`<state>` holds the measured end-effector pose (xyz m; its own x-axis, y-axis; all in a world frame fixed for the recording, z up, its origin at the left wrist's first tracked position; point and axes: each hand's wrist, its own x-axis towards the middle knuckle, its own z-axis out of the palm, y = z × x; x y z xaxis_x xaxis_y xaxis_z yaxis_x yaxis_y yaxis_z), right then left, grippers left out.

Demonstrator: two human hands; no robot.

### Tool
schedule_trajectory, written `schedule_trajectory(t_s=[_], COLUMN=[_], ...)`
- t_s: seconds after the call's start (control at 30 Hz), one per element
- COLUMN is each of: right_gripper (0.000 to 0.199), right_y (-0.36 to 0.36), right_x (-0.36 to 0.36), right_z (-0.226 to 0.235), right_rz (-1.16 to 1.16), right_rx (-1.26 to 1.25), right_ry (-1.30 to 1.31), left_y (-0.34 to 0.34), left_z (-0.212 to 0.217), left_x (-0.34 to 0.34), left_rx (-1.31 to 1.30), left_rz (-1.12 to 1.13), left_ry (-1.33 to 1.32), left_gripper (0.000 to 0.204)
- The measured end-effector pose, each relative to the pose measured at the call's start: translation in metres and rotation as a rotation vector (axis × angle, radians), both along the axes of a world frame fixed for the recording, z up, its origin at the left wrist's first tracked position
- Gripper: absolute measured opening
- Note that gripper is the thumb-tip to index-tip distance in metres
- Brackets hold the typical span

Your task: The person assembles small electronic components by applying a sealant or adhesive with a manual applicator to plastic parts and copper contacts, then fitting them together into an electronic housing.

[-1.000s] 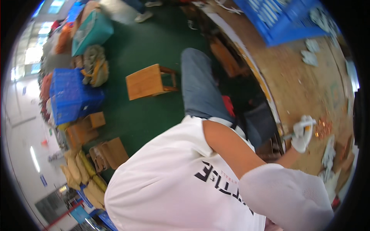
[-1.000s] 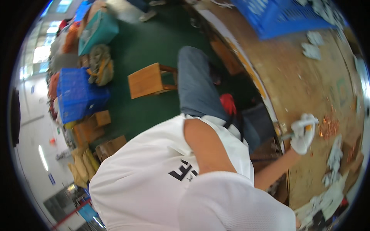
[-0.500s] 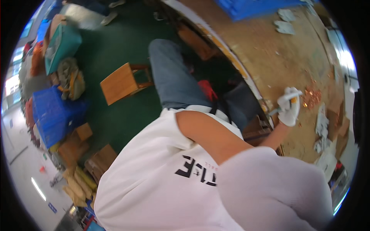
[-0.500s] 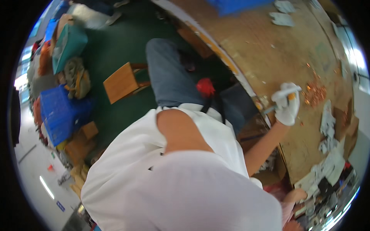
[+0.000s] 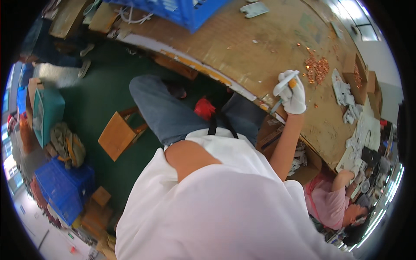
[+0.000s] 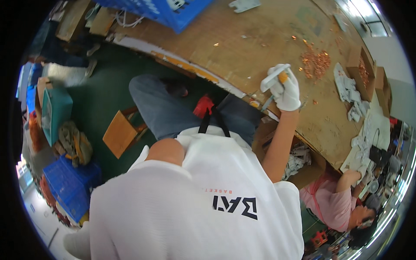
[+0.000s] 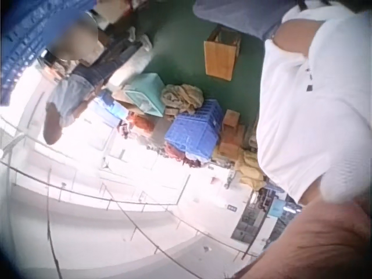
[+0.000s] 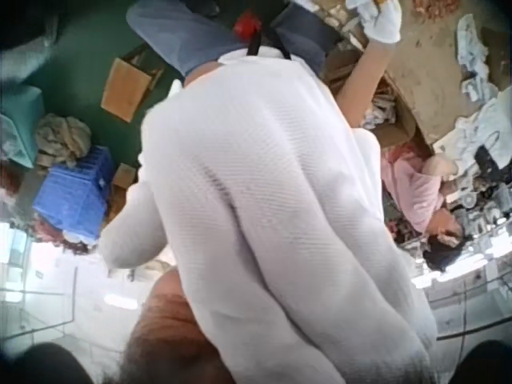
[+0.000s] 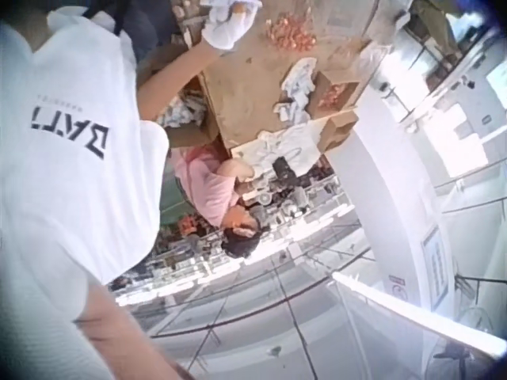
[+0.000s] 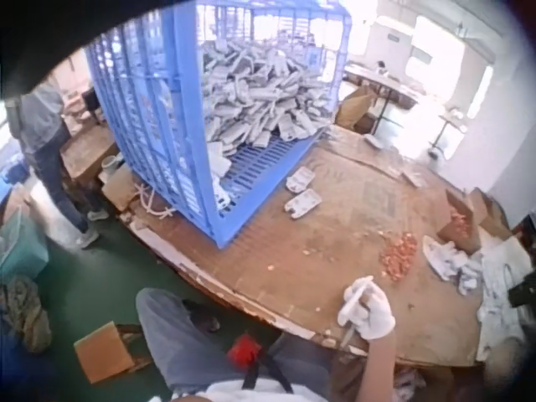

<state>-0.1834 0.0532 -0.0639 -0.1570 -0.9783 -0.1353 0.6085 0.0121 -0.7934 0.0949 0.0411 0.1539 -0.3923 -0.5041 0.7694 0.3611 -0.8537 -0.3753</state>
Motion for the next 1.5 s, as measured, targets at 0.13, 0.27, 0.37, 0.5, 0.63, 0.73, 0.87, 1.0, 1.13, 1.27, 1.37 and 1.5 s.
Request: schedule_trajectory(t_s=[0.13,0.27,0.37,0.5,0.63,0.73,0.87,1.0,1.13,1.27,1.37,1.5], right_gripper=[0.025,0.024,0.027,0.026,0.022,0.024,0.016,0.021,0.021,0.018,0.019,0.021], right_y=[-0.005,0.000,-0.001,0.002,-0.010,-0.013,-0.020,0.003,0.002,-0.007,-0.004,-0.007], right_x=[0.006,0.003,0.005,-0.013,-0.002,-0.004,0.016,0.008,0.013,-0.004,-0.009,-0.002], right_z=[0.007,0.001,-0.003,0.006,0.010,0.002,0.015,0.005,-0.006,-0.024,-0.007,0.002], right_rz=[-0.042,-0.002,-0.008,0.041,0.012,0.069,-0.121,-0.079,0.050,0.019,0.071,0.031], right_rx=[0.029,-0.002,0.010,-0.058,0.092,0.070,0.038,-0.025,-0.031,0.118,-0.015,0.009], right_ry=[0.012,-0.026,0.033,0.016,0.026,0.114,-0.024,-0.069,-0.121,-0.124,-0.172,-0.154], left_y=[-0.005,0.005,0.021,0.047,0.031,-0.040,-0.034,-0.074,-0.091,-0.067,-0.054,-0.051], left_z=[0.004,0.001,0.000,0.006,0.003,0.046,0.012,0.034,0.042,0.020,0.000,-0.022], left_x=[0.010,0.003,-0.013,-0.041,-0.053,0.015,-0.018,-0.042,-0.073,-0.097,-0.102,-0.095], left_rx=[-0.024,-0.003,0.032,0.070,-0.028,-0.345,-1.163,-1.575,-1.860,-1.854,-1.752,-1.604], left_rz=[-0.094,-0.089,-0.025,0.059,0.141,-0.684,-0.189,0.162,0.291,0.299,0.410,0.609], left_ry=[0.014,-0.001,-0.045,-0.097,-0.153,-0.739,-0.879,-0.844,-0.605,-0.419,-0.416,-0.438], left_gripper=[0.041,0.041,0.041,0.041,0.042,0.058,0.061,0.059,0.058,0.057,0.056,0.055])
